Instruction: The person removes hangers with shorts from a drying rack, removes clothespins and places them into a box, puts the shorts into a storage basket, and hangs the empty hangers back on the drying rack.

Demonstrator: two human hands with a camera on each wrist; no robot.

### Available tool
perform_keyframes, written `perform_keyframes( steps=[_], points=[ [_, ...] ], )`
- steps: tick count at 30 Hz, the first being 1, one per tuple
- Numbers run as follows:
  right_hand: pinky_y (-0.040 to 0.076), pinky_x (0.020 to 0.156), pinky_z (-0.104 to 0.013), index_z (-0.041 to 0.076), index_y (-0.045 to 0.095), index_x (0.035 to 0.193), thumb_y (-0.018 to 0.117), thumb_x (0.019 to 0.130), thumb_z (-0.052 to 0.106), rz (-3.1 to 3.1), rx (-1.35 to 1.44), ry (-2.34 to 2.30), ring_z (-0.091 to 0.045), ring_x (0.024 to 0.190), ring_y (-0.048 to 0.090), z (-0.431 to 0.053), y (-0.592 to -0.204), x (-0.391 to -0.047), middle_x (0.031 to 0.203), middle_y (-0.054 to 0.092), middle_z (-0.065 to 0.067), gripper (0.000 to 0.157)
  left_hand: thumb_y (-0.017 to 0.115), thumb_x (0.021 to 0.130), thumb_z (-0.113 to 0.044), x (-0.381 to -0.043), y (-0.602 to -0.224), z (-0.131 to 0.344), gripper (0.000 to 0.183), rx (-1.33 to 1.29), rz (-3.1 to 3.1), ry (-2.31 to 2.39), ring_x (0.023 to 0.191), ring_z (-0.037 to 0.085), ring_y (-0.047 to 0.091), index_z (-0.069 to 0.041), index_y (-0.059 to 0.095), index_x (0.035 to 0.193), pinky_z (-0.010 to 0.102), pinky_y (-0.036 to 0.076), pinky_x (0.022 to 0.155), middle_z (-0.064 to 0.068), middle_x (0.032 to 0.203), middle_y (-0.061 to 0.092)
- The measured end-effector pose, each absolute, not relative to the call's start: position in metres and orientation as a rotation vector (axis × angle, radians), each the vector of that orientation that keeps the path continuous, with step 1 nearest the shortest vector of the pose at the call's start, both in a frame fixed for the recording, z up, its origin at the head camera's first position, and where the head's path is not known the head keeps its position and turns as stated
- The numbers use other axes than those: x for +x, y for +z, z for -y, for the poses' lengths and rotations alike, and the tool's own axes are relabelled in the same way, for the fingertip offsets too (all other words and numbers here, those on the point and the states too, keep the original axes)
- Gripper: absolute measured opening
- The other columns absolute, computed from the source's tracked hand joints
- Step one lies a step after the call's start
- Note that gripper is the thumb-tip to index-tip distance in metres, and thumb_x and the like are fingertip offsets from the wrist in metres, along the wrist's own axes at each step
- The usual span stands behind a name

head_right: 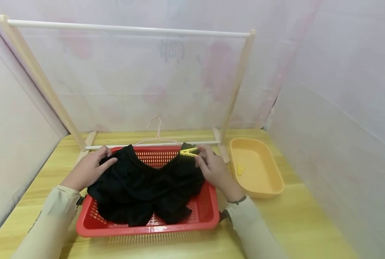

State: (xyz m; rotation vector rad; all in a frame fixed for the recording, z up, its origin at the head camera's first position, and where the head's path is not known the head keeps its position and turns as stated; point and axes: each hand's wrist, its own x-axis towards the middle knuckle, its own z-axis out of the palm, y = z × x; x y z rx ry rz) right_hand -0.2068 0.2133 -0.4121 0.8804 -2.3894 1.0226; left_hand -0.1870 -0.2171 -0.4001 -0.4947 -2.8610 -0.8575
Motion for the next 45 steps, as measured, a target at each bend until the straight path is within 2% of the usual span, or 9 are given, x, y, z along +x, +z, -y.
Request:
perform_keyframes(
  steps=[6, 15, 22, 24, 27, 30, 33, 39, 45],
  points=[
    [0.049, 0.072, -0.033, 0.003, 0.047, 0.133, 0.058, 0.105, 0.005, 2.378, 0.887, 0.915, -0.005, 0.072, 0.056, -0.214, -0.414, -0.197, 0.090, 0.064, 0.007, 0.030, 0.056, 0.108, -0.041, -0.183, -0.401, 0.213, 0.028, -0.499, 2.852, -0.857, 0.056, 0.017, 0.040, -0.015, 0.047, 0.101, 0.033, 0.035, 0.058, 0.000, 0.066, 0.038],
    [0.047, 0.080, -0.031, 0.001, 0.045, 0.134, 0.052, 0.106, 0.001, 2.355, 0.798, 1.100, -0.012, 0.082, 0.060, -0.214, -0.423, -0.189, 0.090, 0.066, 0.004, 0.029, 0.055, 0.108, -0.042, -0.179, -0.402, 0.213, 0.028, -0.506, 2.857, -0.851, 0.057, 0.017, 0.042, -0.016, 0.047, 0.101, 0.034, 0.036, 0.060, 0.000, 0.067, 0.038],
    [0.043, 0.067, -0.025, 0.001, 0.046, 0.132, 0.053, 0.105, 0.001, 2.330, 0.823, 1.134, -0.007, 0.068, 0.050, -0.215, -0.420, -0.189, 0.088, 0.063, 0.004, 0.027, 0.056, 0.108, -0.039, -0.180, -0.402, 0.213, 0.027, -0.510, 2.834, -0.860, 0.060, 0.018, 0.043, -0.015, 0.048, 0.103, 0.036, 0.037, 0.062, 0.001, 0.069, 0.041],
    [0.042, 0.064, -0.024, 0.002, 0.047, 0.131, 0.054, 0.105, 0.000, 2.327, 0.821, 1.150, -0.006, 0.066, 0.049, -0.214, -0.421, -0.189, 0.088, 0.062, 0.005, 0.027, 0.056, 0.108, -0.039, -0.181, -0.402, 0.213, 0.025, -0.503, 2.839, -0.866, 0.063, 0.018, 0.048, -0.014, 0.050, 0.107, 0.038, 0.041, 0.064, 0.002, 0.073, 0.049],
    [0.043, 0.062, -0.023, 0.002, 0.047, 0.130, 0.055, 0.104, 0.000, 2.331, 0.815, 1.173, -0.005, 0.065, 0.049, -0.214, -0.423, -0.189, 0.088, 0.062, 0.007, 0.027, 0.055, 0.108, -0.040, -0.180, -0.403, 0.214, 0.028, -0.497, 2.849, -0.867, 0.075, 0.020, 0.060, -0.014, 0.054, 0.117, 0.044, 0.050, 0.071, 0.006, 0.088, 0.064],
    [0.043, 0.061, -0.023, 0.003, 0.047, 0.130, 0.055, 0.104, 0.000, 2.325, 0.812, 1.194, -0.005, 0.064, 0.049, -0.214, -0.426, -0.189, 0.088, 0.062, 0.007, 0.027, 0.053, 0.108, -0.042, -0.180, -0.402, 0.215, 0.031, -0.502, 2.856, -0.861, 0.082, 0.021, 0.064, -0.015, 0.057, 0.122, 0.048, 0.052, 0.077, 0.007, 0.100, 0.069],
    [0.042, 0.060, -0.023, 0.003, 0.047, 0.130, 0.056, 0.104, -0.002, 2.311, 0.821, 1.209, -0.006, 0.063, 0.048, -0.214, -0.427, -0.190, 0.088, 0.061, 0.007, 0.028, 0.053, 0.109, -0.041, -0.180, -0.402, 0.215, 0.027, -0.518, 2.851, -0.841, 0.076, 0.018, 0.060, -0.016, 0.059, 0.115, 0.044, 0.049, 0.073, 0.004, 0.092, 0.067],
    [0.042, 0.059, -0.023, 0.003, 0.047, 0.129, 0.057, 0.103, -0.001, 2.313, 0.827, 1.229, -0.006, 0.062, 0.048, -0.213, -0.426, -0.190, 0.087, 0.061, 0.007, 0.028, 0.054, 0.109, -0.038, -0.180, -0.401, 0.214, 0.022, -0.547, 2.837, -0.809, 0.062, 0.015, 0.049, -0.016, 0.055, 0.104, 0.037, 0.040, 0.064, -0.002, 0.068, 0.050],
    [0.041, 0.056, -0.023, 0.002, 0.047, 0.129, 0.057, 0.104, 0.000, 2.318, 0.822, 1.239, -0.006, 0.060, 0.046, -0.212, -0.424, -0.188, 0.087, 0.061, 0.006, 0.028, 0.054, 0.109, -0.038, -0.179, -0.401, 0.214, 0.022, -0.545, 2.835, -0.813, 0.061, 0.015, 0.048, -0.017, 0.055, 0.103, 0.037, 0.040, 0.064, -0.003, 0.066, 0.047]
  ],
)
